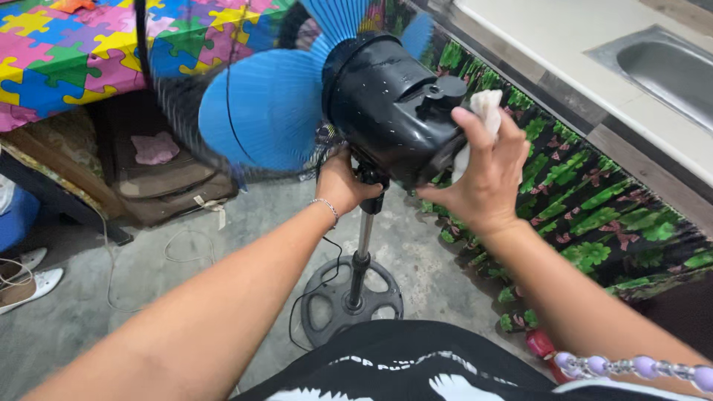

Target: The person cleans the motor housing and rear grill of an electric pedestal fan by hand with a cloth, wiping the plastic surfaces and pressing the cloth into the narrow slots.

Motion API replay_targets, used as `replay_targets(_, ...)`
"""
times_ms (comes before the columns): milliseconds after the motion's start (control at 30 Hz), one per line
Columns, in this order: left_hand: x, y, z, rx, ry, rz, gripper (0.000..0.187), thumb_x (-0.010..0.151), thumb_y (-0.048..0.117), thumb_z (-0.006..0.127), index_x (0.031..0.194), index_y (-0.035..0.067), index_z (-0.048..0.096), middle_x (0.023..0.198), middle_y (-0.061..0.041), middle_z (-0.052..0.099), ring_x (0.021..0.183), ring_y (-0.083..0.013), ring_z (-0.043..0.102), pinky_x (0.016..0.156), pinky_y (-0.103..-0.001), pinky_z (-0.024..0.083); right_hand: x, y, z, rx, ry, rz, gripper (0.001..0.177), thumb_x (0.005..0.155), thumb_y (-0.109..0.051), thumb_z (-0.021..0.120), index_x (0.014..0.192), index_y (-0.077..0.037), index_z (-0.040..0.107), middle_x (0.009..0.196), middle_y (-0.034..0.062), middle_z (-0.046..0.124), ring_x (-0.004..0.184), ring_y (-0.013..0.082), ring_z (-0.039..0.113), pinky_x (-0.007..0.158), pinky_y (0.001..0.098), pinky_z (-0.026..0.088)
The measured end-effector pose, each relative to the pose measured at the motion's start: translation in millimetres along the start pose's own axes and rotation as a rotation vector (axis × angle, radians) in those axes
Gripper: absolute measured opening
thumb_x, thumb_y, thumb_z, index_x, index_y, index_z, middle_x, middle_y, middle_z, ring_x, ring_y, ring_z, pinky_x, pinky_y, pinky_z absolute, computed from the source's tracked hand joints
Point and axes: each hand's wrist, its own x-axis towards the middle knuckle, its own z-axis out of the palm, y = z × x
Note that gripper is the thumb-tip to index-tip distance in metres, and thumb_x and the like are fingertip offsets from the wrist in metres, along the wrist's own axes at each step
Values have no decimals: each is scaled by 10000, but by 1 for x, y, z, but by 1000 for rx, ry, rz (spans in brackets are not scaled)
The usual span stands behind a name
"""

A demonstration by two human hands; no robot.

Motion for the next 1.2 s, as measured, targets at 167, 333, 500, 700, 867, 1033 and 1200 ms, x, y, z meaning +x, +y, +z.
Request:
replay_targets(167, -8, -10, 23, -9, 17, -141, 868, 587, 288, 921, 1301, -27, 542, 1078, -187, 745, 1030, -324, 717, 935, -379, 560, 9, 21, 12, 93, 22, -133, 1180, 537, -312, 1051, 1513, -170, 403, 1447, 213, 409, 1358, 420, 418, 1146, 528, 384)
replay_targets(333, -12, -22, 20, -125, 29, -94, 990, 647, 336, 940, 1440, 0, 451, 1187, -187, 730, 1128, -300, 705, 971, -371, 534, 17, 19, 16, 98, 8, -119, 1176, 470, -271, 1005, 1485, -161, 422, 1408, 234, 426, 1310, 431, 429, 1092, 532, 394)
replay_targets(500, -17, -19, 23, -142, 13, -189, 1063, 638, 305, 937, 1497, 10, 384, 1214, -174, 720, 1159, -278, 689, 996, -356, 515, 25, 24, 12, 108, 4, -175, 1125, 526, -272, 1001, 1489, -171, 428, 1420, 219, 447, 1294, 415, 452, 1093, 528, 395)
replay_targets(700, -21, -19, 26, -157, 18, -214, 1064, 634, 313, 950, 1473, -36, 399, 1287, -193, 689, 1225, -267, 669, 1036, -345, 507, 44, 29, 6, 140, -34, -261, 1141, 528, -321, 992, 1507, -160, 429, 1407, 225, 449, 1286, 412, 467, 1059, 525, 399)
replay_targets(867, -18, -14, 20, -94, 0, -281, 1062, 613, 329, 953, 1468, -17, 427, 1313, -196, 678, 1244, -263, 653, 1043, -347, 500, 59, 32, 9, 170, -46, -331, 1146, 544, -361, 996, 1515, -150, 423, 1406, 225, 452, 1255, 406, 474, 1032, 514, 402)
replay_targets(1033, -25, -8, 19, -124, -4, -314, 1061, 597, 342, 954, 1455, -8, 438, 1313, -188, 673, 1244, -262, 648, 1030, -354, 504, 71, 38, 10, 175, -74, -398, 1180, 556, -422, 1013, 1537, -146, 420, 1397, 209, 473, 1235, 398, 486, 1005, 511, 406)
replay_targets(1200, -20, -12, 19, -52, 2, -324, 1060, 584, 390, 956, 1440, -1, 467, 1291, -206, 675, 1223, -279, 657, 1026, -361, 510, 87, 41, 15, 184, -114, -446, 1246, 497, -462, 1001, 1544, -138, 408, 1406, 214, 489, 1254, 409, 494, 967, 509, 406)
